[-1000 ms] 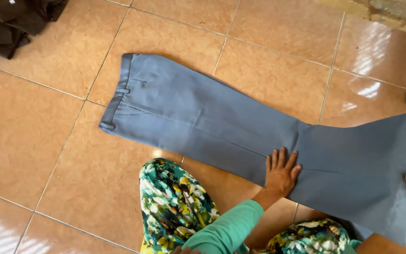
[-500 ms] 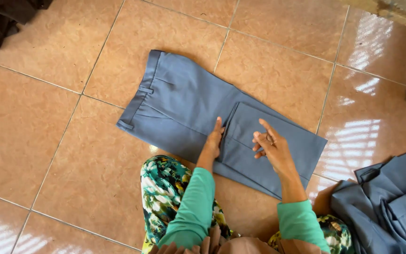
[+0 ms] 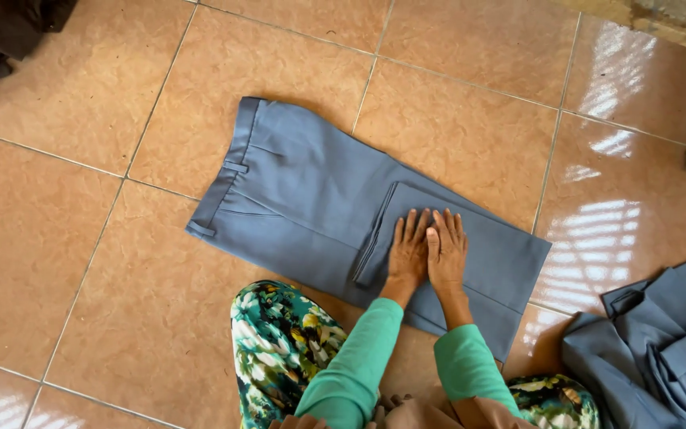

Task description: Folding multiple pairs of grey trousers on the floor.

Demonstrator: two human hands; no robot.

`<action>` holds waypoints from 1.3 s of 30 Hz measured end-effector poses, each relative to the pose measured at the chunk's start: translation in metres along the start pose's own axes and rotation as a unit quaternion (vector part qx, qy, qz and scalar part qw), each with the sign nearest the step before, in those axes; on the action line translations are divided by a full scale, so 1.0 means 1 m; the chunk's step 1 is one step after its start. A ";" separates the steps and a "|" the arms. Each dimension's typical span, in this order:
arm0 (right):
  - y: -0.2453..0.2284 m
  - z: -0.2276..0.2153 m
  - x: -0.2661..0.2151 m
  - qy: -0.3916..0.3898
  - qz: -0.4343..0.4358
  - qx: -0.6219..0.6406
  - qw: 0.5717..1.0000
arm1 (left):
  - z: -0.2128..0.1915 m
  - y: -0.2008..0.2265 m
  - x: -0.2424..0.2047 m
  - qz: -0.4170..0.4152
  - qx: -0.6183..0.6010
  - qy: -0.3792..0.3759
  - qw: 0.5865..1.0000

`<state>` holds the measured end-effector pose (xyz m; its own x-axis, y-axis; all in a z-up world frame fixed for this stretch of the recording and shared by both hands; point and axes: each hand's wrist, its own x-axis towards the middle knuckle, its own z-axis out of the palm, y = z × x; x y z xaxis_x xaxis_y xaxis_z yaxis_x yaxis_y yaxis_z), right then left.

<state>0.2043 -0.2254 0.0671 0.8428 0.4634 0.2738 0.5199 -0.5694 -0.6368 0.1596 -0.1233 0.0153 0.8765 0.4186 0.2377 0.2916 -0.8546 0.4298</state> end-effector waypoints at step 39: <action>0.069 -0.195 -0.084 0.071 0.521 0.346 0.777 | -0.016 -0.016 -0.112 -0.143 -0.070 -0.013 0.987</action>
<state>0.1968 -0.4357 0.1404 0.7891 -0.1126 -0.6039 -0.6121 -0.0618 -0.7883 0.0503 -0.1520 -0.0045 0.7759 0.6273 0.0669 0.4752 -0.6509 0.5921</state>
